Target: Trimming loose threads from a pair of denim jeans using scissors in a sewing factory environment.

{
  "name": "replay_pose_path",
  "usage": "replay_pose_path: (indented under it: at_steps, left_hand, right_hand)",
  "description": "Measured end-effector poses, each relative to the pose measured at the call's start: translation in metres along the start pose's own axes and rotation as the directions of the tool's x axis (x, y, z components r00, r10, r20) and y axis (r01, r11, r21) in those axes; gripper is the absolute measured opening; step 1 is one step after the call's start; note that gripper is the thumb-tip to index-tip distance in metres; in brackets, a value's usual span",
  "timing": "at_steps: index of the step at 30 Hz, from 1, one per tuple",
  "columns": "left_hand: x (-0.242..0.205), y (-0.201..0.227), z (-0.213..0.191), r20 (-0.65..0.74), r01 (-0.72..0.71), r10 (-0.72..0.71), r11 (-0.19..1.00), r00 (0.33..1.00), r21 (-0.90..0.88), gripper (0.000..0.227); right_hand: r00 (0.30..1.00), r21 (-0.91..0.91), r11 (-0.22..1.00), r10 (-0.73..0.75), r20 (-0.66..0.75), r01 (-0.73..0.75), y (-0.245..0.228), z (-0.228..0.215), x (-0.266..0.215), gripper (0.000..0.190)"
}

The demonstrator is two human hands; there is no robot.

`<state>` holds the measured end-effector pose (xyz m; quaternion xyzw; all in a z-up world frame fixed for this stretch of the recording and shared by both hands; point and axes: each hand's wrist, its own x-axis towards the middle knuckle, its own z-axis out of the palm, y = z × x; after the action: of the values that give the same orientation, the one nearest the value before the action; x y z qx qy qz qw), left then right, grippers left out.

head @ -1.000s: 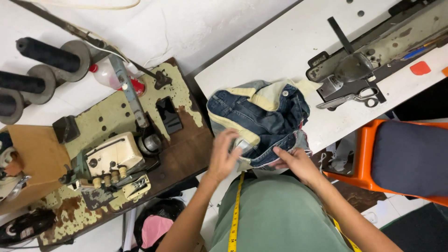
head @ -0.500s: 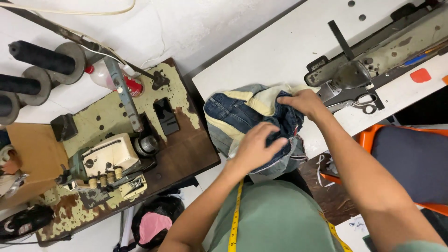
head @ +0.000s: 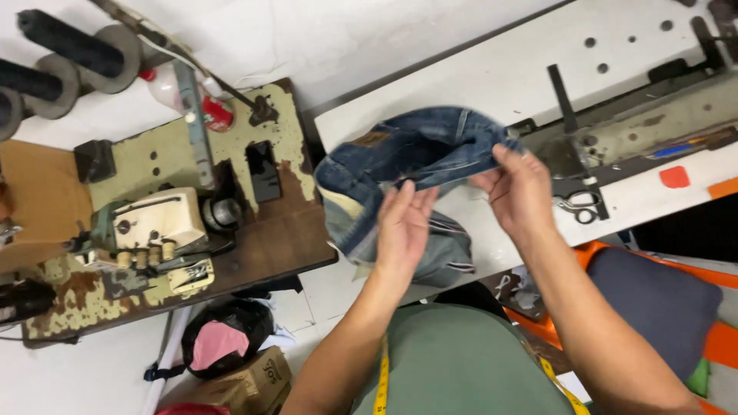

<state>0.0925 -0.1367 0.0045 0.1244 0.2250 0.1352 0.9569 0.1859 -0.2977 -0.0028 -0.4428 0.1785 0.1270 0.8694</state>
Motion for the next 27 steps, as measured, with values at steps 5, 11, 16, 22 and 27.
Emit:
replay_pose_path:
  at_steps: [5, 11, 16, 22, 27]
  left_hand:
    - [0.002, -0.047, -0.084, -0.227, 0.04, 0.01, 0.976, 0.974, 0.213, 0.024]
    - [-0.006, -0.072, -0.098, -0.366, 0.121, -0.028, 0.965, 0.93, 0.234, 0.027]
    - [0.001, -0.067, -0.046, -0.478, 0.325, -0.079, 0.827, 0.875, 0.459, 0.074]
    - [-0.005, -0.058, -0.02, -0.43, 0.332, 0.019, 0.604, 0.903, 0.725, 0.066]
    - [-0.016, -0.055, -0.038, -0.055, 0.219, -0.214, 0.897, 0.975, 0.384, 0.041]
  right_hand:
    - [0.932, -0.896, 0.27, -0.186, 0.31, 0.352, 0.003, -0.129, -0.016, 0.022]
    - [0.716, -0.599, -0.657, -0.127, 0.687, 0.458, 0.019, -0.262, 0.048, 0.058]
    - [0.629, -0.44, -0.692, 0.026, 0.777, 0.573, 0.019, -0.267, 0.07, 0.029]
    - [0.86, -0.801, -0.313, 0.221, 0.461, 0.51, -0.003, -0.185, -0.009, 0.067]
    - [0.993, -0.63, 0.777, 0.085, 0.08, -0.015, 0.012, -0.108, -0.085, 0.027]
